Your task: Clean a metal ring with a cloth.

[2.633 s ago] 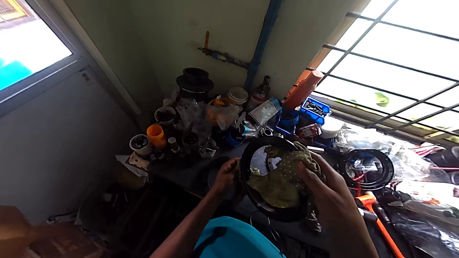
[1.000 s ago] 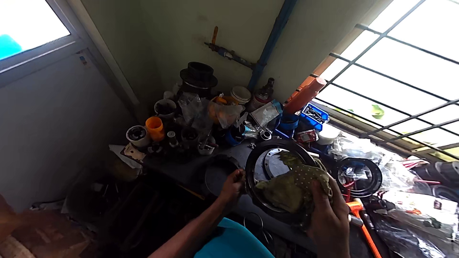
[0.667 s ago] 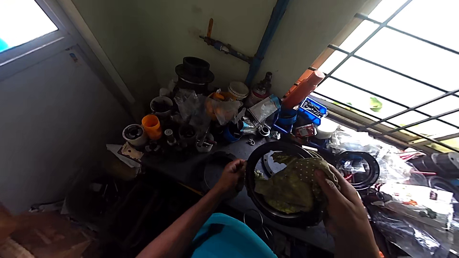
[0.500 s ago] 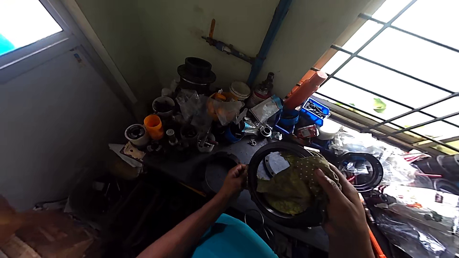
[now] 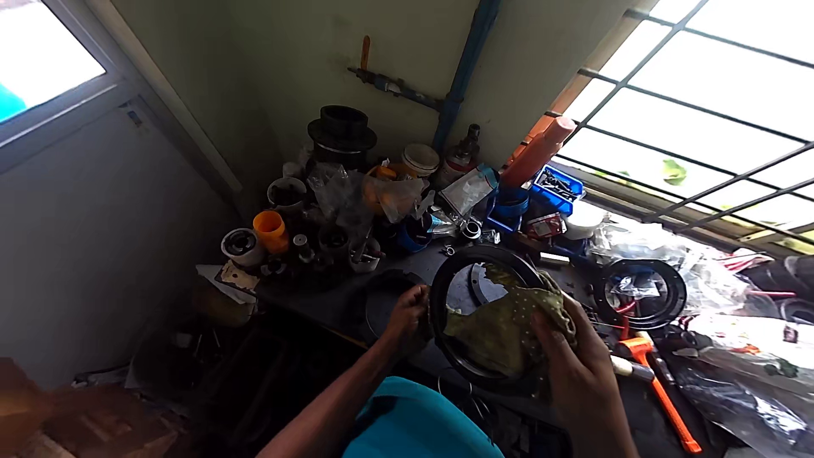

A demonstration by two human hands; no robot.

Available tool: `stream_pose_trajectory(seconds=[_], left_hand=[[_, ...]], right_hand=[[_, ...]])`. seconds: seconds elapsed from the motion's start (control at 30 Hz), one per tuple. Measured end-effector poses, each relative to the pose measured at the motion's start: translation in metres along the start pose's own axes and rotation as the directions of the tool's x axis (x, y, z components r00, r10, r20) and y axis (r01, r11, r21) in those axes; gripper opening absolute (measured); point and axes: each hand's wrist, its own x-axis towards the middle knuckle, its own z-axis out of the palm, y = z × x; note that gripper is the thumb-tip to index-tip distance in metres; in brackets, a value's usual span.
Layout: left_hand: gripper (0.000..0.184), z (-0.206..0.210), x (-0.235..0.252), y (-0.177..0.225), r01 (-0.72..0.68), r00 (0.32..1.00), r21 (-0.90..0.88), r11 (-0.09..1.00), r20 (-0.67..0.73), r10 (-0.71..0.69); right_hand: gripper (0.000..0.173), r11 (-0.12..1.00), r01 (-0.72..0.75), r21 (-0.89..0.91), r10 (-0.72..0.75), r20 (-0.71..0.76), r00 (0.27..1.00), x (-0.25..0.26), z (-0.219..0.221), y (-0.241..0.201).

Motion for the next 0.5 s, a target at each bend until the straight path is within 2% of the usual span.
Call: stream_pose_trajectory(seconds=[0.1, 0.23, 0.3, 0.37, 0.5], left_hand=[[0.014, -0.004, 0.010, 0.010, -0.074, 0.985, 0.120, 0.990, 0.162, 0.054], [0.014, -0.002, 0.012, 0.013, -0.145, 0.958, 0.137, 0.980, 0.266, 0.105], [0.013, 0.002, 0.009, 0.010, -0.125, 0.967, 0.158, 0.980, 0.240, 0.085], [0.014, 0.008, 0.004, 0.002, -0.043, 0.984, 0.148, 0.988, 0.175, 0.016], [0.017, 0.023, -0.011, -0.018, 0.139, 0.990, -0.100, 0.985, -0.022, -0.142]], right_hand=[[0.043, 0.996, -0.013, -0.092, 0.028, 0.165, 0.986, 0.010, -0.019, -0.014], [0.038, 0.993, -0.085, -0.083, 0.099, 0.184, 0.978, 0.026, -0.027, -0.022], [0.035, 0.985, -0.171, -0.020, 0.172, 0.138, 0.975, 0.032, -0.026, -0.023], [0.031, 0.974, -0.225, 0.040, 0.220, 0.100, 0.970, 0.037, -0.021, -0.023], [0.033, 0.963, -0.268, 0.019, 0.264, 0.131, 0.956, 0.041, -0.010, -0.023]])
